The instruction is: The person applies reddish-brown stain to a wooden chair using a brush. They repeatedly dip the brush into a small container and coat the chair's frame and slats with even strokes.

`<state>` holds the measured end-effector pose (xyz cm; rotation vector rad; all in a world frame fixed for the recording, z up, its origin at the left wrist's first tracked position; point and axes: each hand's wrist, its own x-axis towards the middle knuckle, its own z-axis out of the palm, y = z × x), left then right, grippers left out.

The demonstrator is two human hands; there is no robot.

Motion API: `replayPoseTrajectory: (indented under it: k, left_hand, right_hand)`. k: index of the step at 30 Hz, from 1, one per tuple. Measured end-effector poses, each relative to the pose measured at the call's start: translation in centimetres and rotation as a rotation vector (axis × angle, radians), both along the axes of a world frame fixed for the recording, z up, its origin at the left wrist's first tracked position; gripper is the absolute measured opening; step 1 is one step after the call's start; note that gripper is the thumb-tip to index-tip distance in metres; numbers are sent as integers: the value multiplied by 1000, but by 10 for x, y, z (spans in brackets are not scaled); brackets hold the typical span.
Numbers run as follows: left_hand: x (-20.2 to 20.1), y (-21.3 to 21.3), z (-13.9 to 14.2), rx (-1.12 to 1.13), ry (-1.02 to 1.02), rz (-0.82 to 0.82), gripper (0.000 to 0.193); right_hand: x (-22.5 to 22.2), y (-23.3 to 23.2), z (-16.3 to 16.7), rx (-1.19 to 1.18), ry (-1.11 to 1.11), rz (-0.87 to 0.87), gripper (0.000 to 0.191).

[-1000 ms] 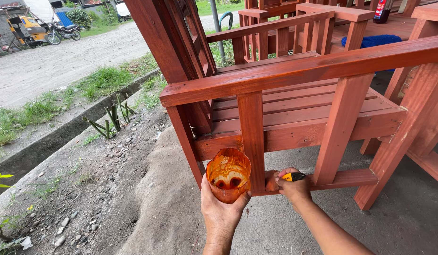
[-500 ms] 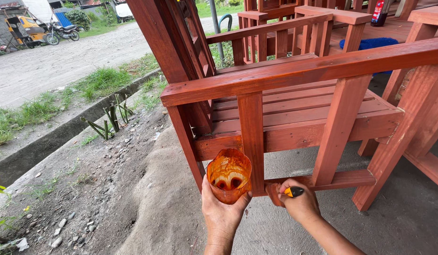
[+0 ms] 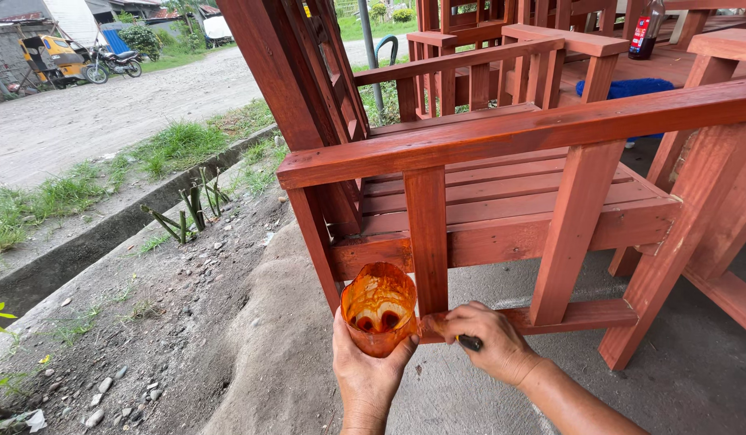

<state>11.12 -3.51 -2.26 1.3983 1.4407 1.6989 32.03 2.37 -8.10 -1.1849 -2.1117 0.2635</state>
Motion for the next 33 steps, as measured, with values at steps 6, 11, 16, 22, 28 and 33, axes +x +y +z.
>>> replayPoseTrajectory:
  k: [6, 11, 16, 22, 28, 33]
  left_hand:
    - [7, -1, -3, -71, 35, 58, 100]
    - [5, 6, -3, -57, -11, 34, 99]
    - [12, 10, -3, -45, 53, 55, 102]
    - [21, 1, 6, -128, -6, -59, 103]
    - [17, -2, 27, -160, 51, -92, 102]
    - [13, -3, 37, -175, 106, -92, 104]
  right_hand:
    - [6, -7, 68, 295, 139, 33, 19]
    - [17, -27, 84, 472, 449, -88, 14]
    - [28, -34, 48, 419, 1054, -256, 13]
    - [17, 2, 19, 372, 921, -240, 12]
    - [45, 0, 13, 496, 857, -530, 16]
    - [42, -13, 9, 683, 833, -692, 12]
